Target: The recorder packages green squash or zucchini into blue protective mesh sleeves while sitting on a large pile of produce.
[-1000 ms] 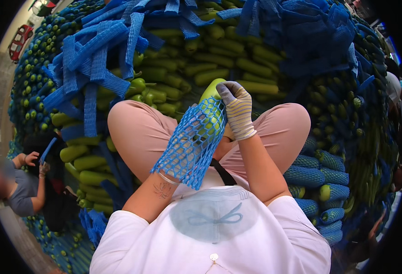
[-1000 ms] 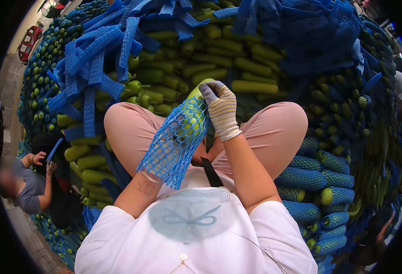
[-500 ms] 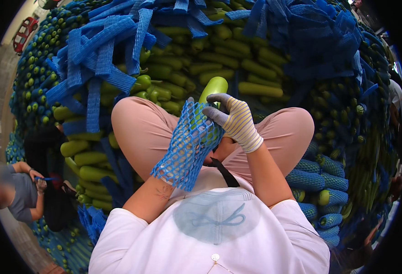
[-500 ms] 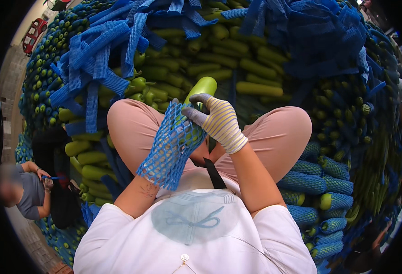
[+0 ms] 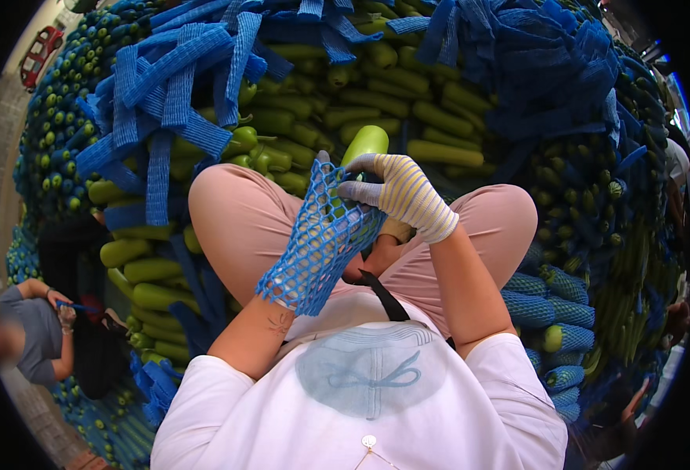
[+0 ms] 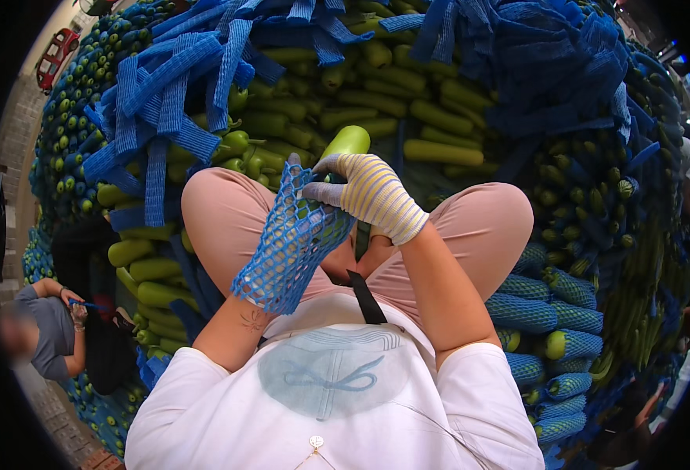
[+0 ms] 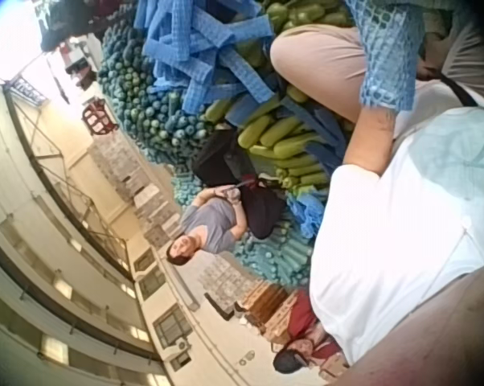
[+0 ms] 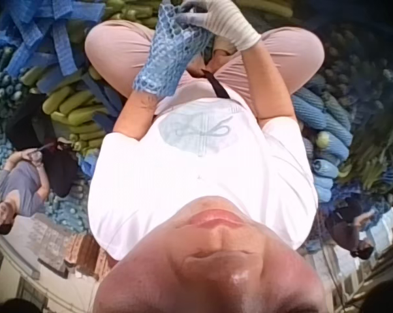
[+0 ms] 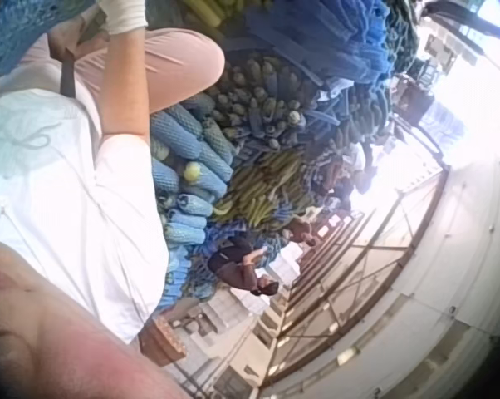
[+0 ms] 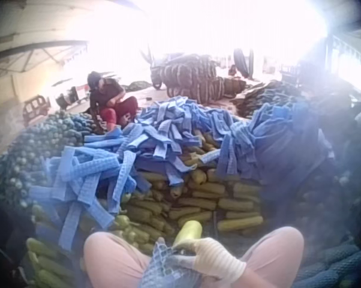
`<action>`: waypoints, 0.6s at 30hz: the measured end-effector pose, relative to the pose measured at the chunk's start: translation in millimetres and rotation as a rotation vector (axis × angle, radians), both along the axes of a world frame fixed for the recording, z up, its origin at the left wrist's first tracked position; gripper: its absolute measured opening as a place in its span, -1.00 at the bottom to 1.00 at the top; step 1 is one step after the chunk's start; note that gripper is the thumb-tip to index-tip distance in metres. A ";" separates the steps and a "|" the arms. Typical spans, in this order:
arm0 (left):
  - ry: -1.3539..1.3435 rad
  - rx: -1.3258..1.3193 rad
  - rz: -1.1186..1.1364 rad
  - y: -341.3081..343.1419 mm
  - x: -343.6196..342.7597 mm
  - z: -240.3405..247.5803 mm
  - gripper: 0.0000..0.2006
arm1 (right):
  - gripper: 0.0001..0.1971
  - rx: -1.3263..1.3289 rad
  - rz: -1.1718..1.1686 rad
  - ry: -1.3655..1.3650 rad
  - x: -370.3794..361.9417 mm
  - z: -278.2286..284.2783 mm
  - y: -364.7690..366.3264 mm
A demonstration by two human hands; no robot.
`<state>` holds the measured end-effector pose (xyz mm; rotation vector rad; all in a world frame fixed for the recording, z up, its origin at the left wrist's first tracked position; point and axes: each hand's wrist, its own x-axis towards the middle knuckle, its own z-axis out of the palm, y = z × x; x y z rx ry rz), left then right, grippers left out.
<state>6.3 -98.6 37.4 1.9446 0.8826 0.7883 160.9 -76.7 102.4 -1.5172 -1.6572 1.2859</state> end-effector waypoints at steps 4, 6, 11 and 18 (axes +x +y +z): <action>-0.137 -0.152 -0.024 -4.1 -11.3 8.4 -0.51 | -0.73 0.022 -0.193 0.431 0.1 -28.1 -2.6; -0.199 -0.227 -0.031 -15.5 -12.3 14.1 -0.53 | -0.80 0.233 -0.338 0.314 3.8 -39.8 8.6; -0.056 0.051 -0.084 -24.8 -21.8 19.8 -0.55 | -0.81 0.195 -0.488 0.329 31.7 -67.7 31.6; 0.385 0.409 -0.093 -38.2 -33.1 13.3 -0.54 | -0.81 0.256 -0.578 0.338 33.4 -76.1 30.5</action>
